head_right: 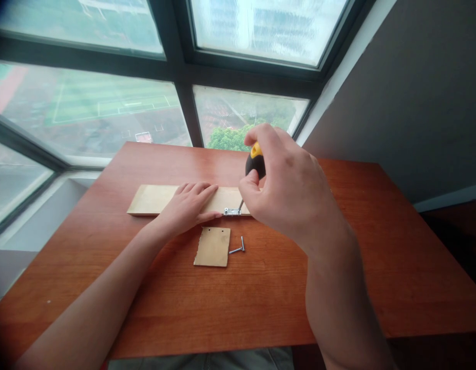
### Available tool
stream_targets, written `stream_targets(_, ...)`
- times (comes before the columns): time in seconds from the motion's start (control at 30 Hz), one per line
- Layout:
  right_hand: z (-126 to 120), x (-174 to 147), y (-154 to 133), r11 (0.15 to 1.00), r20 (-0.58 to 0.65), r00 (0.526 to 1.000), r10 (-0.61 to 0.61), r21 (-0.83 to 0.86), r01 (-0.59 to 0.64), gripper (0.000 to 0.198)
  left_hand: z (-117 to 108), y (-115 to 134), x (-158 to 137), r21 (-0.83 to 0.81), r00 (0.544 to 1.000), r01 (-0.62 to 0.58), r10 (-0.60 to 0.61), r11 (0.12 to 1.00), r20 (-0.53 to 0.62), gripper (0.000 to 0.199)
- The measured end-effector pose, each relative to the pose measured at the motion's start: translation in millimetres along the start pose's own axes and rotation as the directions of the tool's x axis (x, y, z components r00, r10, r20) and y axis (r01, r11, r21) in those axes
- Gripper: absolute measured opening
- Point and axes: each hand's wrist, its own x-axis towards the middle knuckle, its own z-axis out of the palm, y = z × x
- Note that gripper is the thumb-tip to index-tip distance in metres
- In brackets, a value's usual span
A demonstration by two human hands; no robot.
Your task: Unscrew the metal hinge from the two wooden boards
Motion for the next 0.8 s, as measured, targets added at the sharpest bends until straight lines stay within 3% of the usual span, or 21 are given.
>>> stream_targets(0.3,3.3,1.1,0.1,0.998,-0.063,0.998,0.011,-0.067,-0.015,0.018,0.1,0.0,-0.1,-0.010,1.000,0.003,-0.003,1.000,-0.004,0.068)
stream_targets(0.43,0.8,-1.2,-1.9,1.000,0.023,0.999,-0.031,0.005,0.031,0.041,0.2,-0.2,-0.2,-0.008,1.000,0.000,0.000,1.000,0.000,0.069)
stream_targets(0.67,2.3,1.0,-4.2,0.996,-0.055,0.998,0.042,-0.077,-0.046,0.025,-1.3,0.8,-0.1,-0.011,1.000,-0.006,0.006,1.000,-0.003,0.069)
stream_targets(0.73,1.2,0.4,-4.5,0.999,-0.041,0.999,0.028,-0.046,-0.030,0.021,-1.1,0.8,-0.1,-0.008,1.000,-0.004,0.004,1.000,-0.002,0.069)
stream_targets(0.8,-0.7,-0.6,-5.0,1.000,0.011,1.000,0.003,0.005,-0.003,0.030,-0.8,0.8,-0.1,-0.005,1.000,0.000,0.000,1.000,-0.001,0.068)
